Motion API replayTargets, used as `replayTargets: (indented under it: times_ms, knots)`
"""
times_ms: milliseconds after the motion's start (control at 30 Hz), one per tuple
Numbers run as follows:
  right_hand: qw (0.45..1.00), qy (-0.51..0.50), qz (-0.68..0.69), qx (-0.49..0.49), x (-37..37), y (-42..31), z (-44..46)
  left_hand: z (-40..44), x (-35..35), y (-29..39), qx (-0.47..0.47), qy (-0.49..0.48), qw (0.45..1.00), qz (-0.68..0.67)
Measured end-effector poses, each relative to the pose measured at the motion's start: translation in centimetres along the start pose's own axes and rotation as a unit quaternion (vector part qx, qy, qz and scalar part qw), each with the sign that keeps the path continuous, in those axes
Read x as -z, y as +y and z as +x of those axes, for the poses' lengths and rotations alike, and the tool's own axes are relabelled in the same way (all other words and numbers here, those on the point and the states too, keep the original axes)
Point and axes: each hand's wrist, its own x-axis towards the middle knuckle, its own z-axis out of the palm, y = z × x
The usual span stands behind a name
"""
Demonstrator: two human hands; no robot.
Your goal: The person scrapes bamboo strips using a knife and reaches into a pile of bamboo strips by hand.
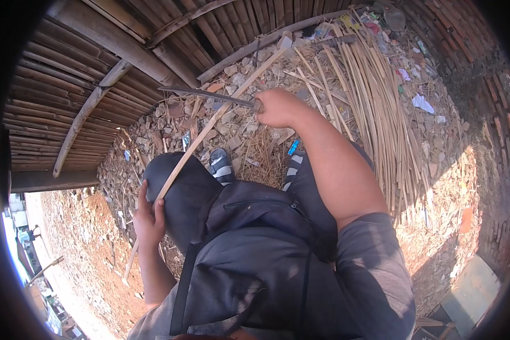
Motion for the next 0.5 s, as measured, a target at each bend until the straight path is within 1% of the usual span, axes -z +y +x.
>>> replayTargets:
  times_ms: [200,500]
  knots:
    - [1.000,0.002,0.002,0.008,-0.02,0.14,0.07,-0.05,-0.07,0.12,-0.002,0.008,1.000,-0.003]
    - [1.000,-0.003,0.003,0.007,-0.26,0.30,0.29,-0.02,0.14,0.35,0.007,-0.003,1.000,0.011]
